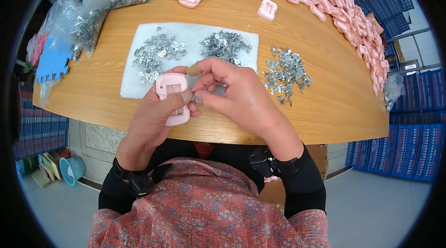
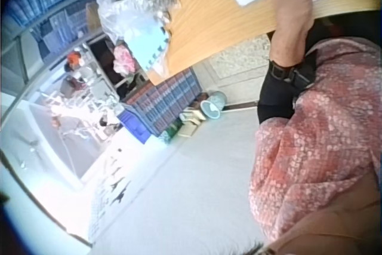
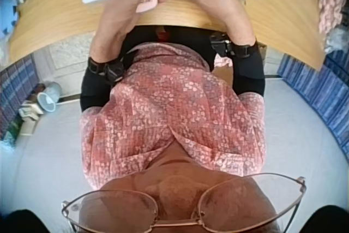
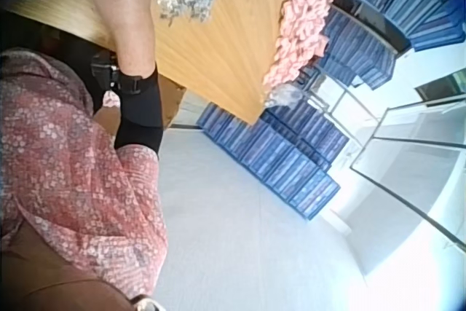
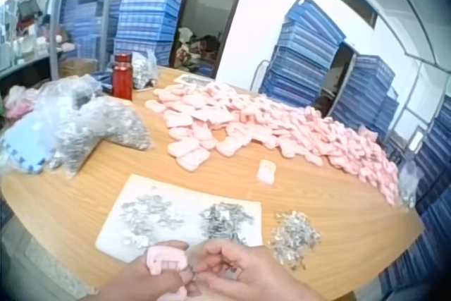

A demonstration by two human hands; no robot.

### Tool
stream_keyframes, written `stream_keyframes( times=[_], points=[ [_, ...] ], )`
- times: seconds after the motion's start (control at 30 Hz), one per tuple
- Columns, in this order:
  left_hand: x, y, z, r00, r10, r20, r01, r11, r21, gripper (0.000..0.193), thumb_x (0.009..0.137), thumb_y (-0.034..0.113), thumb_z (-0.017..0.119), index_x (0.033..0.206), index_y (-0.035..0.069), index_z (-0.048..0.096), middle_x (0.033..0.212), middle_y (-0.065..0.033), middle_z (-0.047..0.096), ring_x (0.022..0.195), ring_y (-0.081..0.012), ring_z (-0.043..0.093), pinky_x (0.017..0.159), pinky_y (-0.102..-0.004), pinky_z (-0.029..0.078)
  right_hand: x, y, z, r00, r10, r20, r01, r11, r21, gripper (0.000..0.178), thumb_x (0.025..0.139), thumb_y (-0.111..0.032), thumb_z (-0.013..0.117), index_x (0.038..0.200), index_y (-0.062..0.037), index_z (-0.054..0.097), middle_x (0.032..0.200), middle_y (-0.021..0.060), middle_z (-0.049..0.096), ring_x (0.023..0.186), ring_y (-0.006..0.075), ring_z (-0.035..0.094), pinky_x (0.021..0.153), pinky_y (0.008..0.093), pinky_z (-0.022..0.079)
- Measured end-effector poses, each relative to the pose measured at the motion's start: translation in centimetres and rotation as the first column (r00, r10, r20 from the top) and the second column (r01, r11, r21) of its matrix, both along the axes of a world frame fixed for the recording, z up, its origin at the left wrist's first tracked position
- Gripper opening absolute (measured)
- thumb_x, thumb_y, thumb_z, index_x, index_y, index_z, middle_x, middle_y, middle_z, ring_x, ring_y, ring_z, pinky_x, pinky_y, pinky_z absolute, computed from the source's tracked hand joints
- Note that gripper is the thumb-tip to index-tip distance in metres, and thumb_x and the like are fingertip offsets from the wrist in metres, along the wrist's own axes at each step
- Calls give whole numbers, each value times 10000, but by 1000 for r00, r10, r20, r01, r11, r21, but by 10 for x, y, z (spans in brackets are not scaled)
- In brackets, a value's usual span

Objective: The person sits at a table and uses a small metal tool to insert silver metal pieces into pink plastic casings. They pick up a casing, insert a metal piece, and place the finished unit on the table, repeating this process continuously.

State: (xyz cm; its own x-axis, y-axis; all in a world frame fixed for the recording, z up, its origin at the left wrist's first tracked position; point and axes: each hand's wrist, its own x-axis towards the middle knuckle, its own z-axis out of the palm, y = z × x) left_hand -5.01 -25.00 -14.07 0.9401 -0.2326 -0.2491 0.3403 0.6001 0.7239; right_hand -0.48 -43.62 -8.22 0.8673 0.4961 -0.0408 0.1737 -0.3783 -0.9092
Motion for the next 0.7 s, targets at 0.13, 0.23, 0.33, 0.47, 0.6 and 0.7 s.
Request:
stream_keyframes(
  times=[0.13,0.23,0.33,0.47,0.6,0.7],
  points=[
    [2,-8,3,1000,-9,-30,8,998,-55,526,899,70,657,1384,54,453,957,-63,621,797,-162,649,728,-333,578,-2,-8,-13,976,-90,-201,133,968,213,310,861,-34,696,1150,3,590,958,48,708,884,79,639,806,241,509],
    [4,-12,4,999,-12,-47,9,998,-67,534,899,77,657,1389,52,446,950,-60,616,798,-160,648,718,-332,577,-2,-11,-19,963,-106,-248,173,948,267,319,869,-46,701,1159,13,581,963,45,706,891,77,637,811,242,509],
    [6,-15,4,1000,11,-26,-11,1000,-8,528,899,94,667,1379,50,451,943,-61,618,794,-160,649,706,-331,576,0,-16,-23,963,-118,-242,184,944,274,300,864,-49,705,1138,6,595,946,46,710,879,78,644,797,240,511],
    [7,-17,8,1000,-7,-10,8,996,91,517,902,122,687,1361,47,462,943,-70,633,781,-164,658,692,-326,575,4,-22,-6,999,-52,-13,52,999,8,235,851,-53,712,1068,-10,632,899,45,722,837,75,654,763,238,513],
    [11,-18,2,998,-55,-44,57,998,33,510,911,134,690,1361,52,465,952,-79,645,775,-170,668,690,-321,576,3,-19,4,996,-39,77,43,998,-54,206,847,-55,711,1038,-16,646,868,40,724,811,75,653,739,240,509],
    [12,-19,4,992,-93,-83,84,991,-103,505,922,121,681,1359,26,445,938,-79,644,780,-158,668,691,-300,577,3,-20,-2,993,-118,-14,118,992,45,217,846,-50,707,1051,-15,644,876,36,723,812,78,646,736,238,504]
  ],
)
